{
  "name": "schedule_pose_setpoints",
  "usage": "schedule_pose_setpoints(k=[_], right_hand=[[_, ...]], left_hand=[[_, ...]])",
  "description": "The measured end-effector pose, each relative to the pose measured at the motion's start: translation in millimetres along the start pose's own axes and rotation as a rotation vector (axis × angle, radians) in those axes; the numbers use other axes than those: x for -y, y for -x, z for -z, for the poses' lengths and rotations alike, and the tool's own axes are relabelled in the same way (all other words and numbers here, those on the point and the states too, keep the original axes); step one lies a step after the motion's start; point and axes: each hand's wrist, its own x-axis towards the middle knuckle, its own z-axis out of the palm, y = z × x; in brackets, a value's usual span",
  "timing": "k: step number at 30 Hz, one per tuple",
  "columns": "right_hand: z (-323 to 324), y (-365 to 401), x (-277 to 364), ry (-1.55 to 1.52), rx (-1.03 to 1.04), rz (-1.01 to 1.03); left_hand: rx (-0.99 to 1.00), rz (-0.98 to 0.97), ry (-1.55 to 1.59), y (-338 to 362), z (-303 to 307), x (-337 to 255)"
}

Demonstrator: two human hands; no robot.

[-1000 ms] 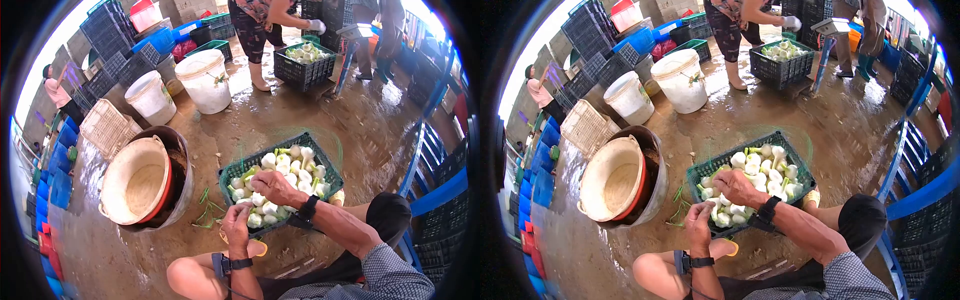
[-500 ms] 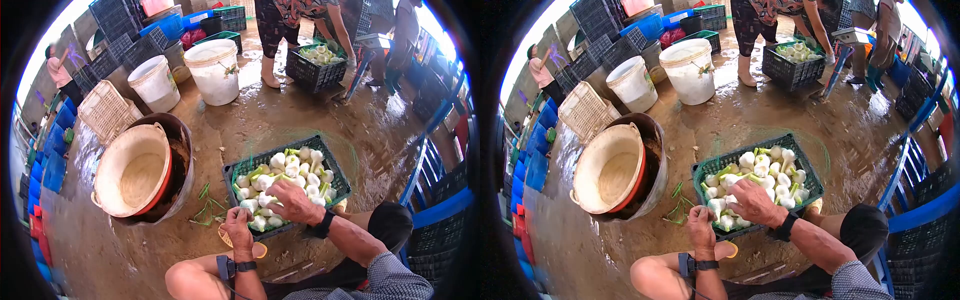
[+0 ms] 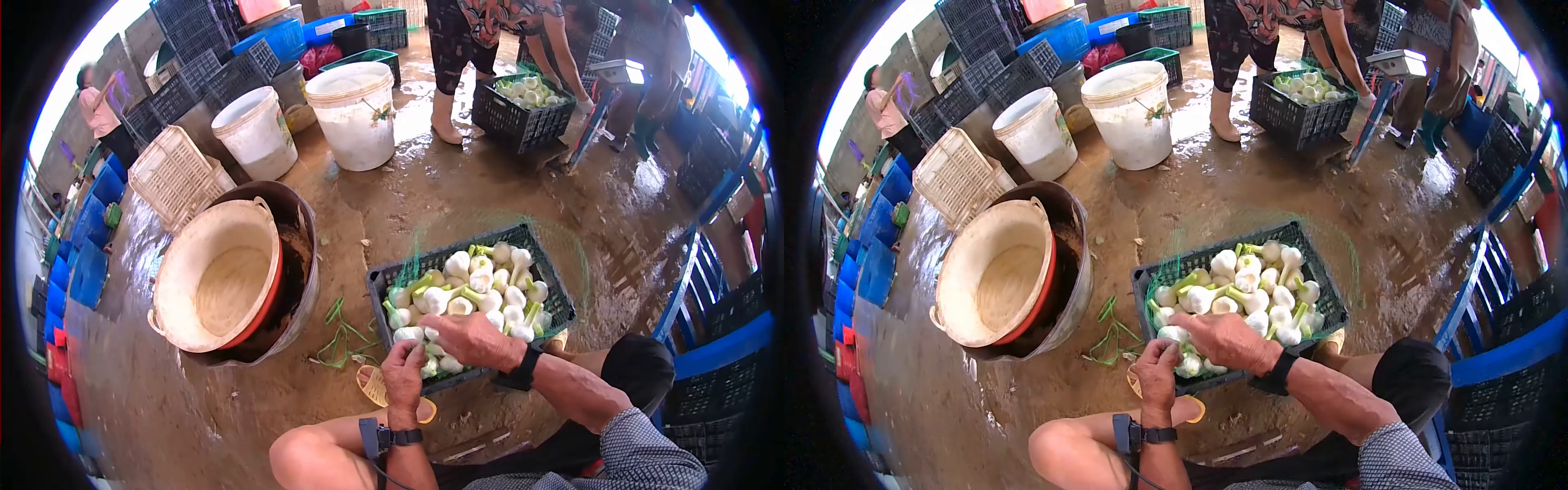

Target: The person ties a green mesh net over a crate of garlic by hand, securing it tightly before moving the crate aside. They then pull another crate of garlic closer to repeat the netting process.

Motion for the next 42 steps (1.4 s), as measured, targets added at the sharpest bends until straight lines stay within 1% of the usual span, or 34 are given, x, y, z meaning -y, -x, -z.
schedule_pose_setpoints(k=[2, 4, 6, 10, 11, 12, 13, 14, 15, 16, 17, 18, 19, 20, 22, 24, 25, 26, 28, 29, 30, 31, 32, 34, 35, 36, 37, 38, 40, 41, 42], right_hand=[[1, -4, 2, 0.034, 0.062, 0.166], [3, -10, 2, 0.068, 0.098, 0.167], [-3, -15, -12, 0.1, 0.216, 0.225], [-4, -16, -18, 0.039, 0.213, 0.191], [-3, -15, -20, 0.026, 0.138, 0.179], [0, -14, -20, 0.013, 0.064, 0.167], [3, -13, -21, 0.013, 0.064, 0.167], [7, -13, -21, -0.062, 0.005, 0.126], [12, -12, -21, -0.137, -0.055, 0.082], [16, -11, -21, -0.137, -0.059, 0.079], [20, -11, -21, -0.202, -0.073, 0.032], [23, -10, -21, -0.268, -0.086, -0.015], [24, -7, -22, -0.311, -0.034, -0.033], [23, -5, -20, -0.312, -0.036, -0.032], [25, -2, -10, -0.362, 0.024, 0.024], [27, -3, -6, -0.373, 0.054, 0.023], [26, -3, -7, -0.361, 0.045, 0.025], [26, -3, -10, -0.347, 0.034, 0.028], [24, -7, -17, -0.326, 0.041, 0.01], [23, -8, -19, -0.335, 0.036, 0.022], [20, -10, -22, -0.343, 0.032, 0.034], [17, -13, -27, -0.268, 0.023, 0.041], [15, -14, -31, -0.265, 0.024, 0.034], [15, -18, -34, -0.235, 0.036, 0.042], [16, -19, -35, -0.235, 0.041, 0.043], [22, -21, -33, -0.358, 0.028, -0.001], [26, -22, -35, -0.482, 0.017, -0.049], [31, -23, -46, -0.462, 0.022, -0.069], [37, -21, -66, -0.342, -0.1, -0.187], [35, -19, -74, -0.339, -0.098, -0.19], [35, -20, -78, -0.176, -0.117, -0.114]], left_hand=[[0.013, -0.01, -0.005, 0, 2, 4], [0.087, -0.006, 0.01, 0, 4, 0], [0.07, -0.001, 0.014, 2, 4, -4], [0.021, -0.033, 0.015, 3, 7, -3], [0.02, -0.034, 0.014, 2, 9, -1], [-0.026, -0.046, 0.127, 0, 10, 1], [-0.07, -0.059, 0.241, -1, 11, 1], [-0.07, -0.06, 0.24, -1, 12, 0], [-0.076, -0.194, 0.075, 0, 10, -4], [-0.078, -0.327, -0.092, 2, 9, -10], [-0.061, -0.28, -0.323, 4, 7, -17], [-0.057, -0.281, -0.325, -1, 5, -15], [-0.056, -0.421, -0.536, -8, 3, -9], [-0.056, -0.562, -0.747, -14, 1, -6], [-0.031, -0.548, -0.791, -29, -2, -6], [0.124, -0.501, -0.743, -47, -5, -7], [0.244, -0.492, -0.626, -47, -7, -16], [0.252, -0.496, -0.628, -48, -9, -18], [0.531, -0.109, -0.406, -47, -13, -17], [0.506, -0.157, -0.399, -52, -8, 13], [0.511, -0.157, -0.399, -47, -13, 12], [0.427, -0.115, -0.28, -42, -18, 10], [0.342, -0.069, -0.16, -37, -22, 11], [0.301, -0.098, -0.145, -35, -25, 22], [0.23, -0.049, -0.069, -32, -26, 26], [0.157, -0.002, 0.008, -32, -26, 28], [0.15, 0.002, 0.012, -32, -27, 31], [0.126, -0.014, 0.061, -30, -27, 34], [0.103, -0.024, 0.112, -28, -29, 36], [0.099, -0.039, 0.141, -28, -31, 34], [0.097, -0.052, 0.17, -28, -33, 33]])
